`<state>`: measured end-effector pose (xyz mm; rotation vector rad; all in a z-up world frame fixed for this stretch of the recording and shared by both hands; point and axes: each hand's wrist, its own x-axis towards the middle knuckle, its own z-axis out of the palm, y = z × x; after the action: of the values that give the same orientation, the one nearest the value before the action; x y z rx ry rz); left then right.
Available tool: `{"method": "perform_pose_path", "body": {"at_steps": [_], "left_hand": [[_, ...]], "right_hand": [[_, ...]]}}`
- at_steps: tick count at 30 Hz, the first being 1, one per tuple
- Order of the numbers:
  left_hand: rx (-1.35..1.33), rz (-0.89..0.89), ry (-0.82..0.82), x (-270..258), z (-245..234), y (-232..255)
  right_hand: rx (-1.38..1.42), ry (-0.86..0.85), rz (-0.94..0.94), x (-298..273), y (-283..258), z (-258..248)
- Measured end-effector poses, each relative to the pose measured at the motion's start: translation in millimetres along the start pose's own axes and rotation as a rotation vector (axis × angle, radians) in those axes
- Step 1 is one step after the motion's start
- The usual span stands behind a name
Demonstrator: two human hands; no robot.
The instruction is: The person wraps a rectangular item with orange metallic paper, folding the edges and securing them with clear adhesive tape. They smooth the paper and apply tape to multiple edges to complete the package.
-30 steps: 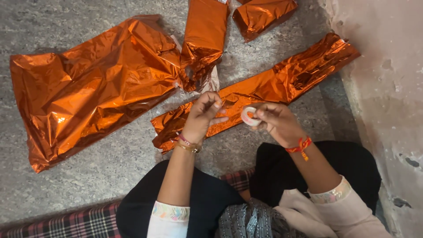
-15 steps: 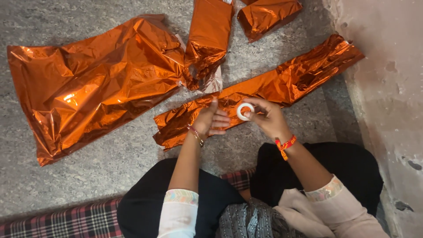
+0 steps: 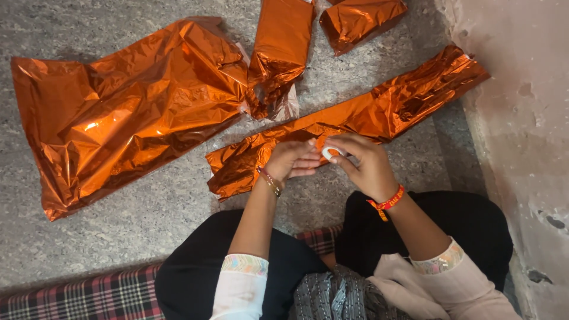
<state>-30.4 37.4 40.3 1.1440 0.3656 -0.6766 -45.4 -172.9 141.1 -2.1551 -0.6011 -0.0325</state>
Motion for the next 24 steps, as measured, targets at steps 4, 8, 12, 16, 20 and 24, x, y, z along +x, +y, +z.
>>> {"method": "perform_pose_path", "body": {"at_steps": [4,8,12,16,20,24], "left_hand": [[-0.064,0.009,0.045,9,-8,-9],[-0.020,0.040,0.090,15,-16,-16],[0.017,0.061,0.153,24,-26,-20],[0.081,0.265,0.222,27,-28,-21],[0.876,0.396,0.583,20,-29,-9],[0.994,0.426,0.701,23,-29,0]], "right_hand": [[-0.058,-0.010,0.009,0,-4,-1],[-0.089,0.018,-0.034,-1,-5,-2],[-0.081,0.004,-0.024,-6,-1,1],[-0.051,-0.030,0.070,-10,5,24],[-0.046,-0.001,0.006,-12,11,60],[-0.015,-0.060,0.099,-3,23,92]]}}
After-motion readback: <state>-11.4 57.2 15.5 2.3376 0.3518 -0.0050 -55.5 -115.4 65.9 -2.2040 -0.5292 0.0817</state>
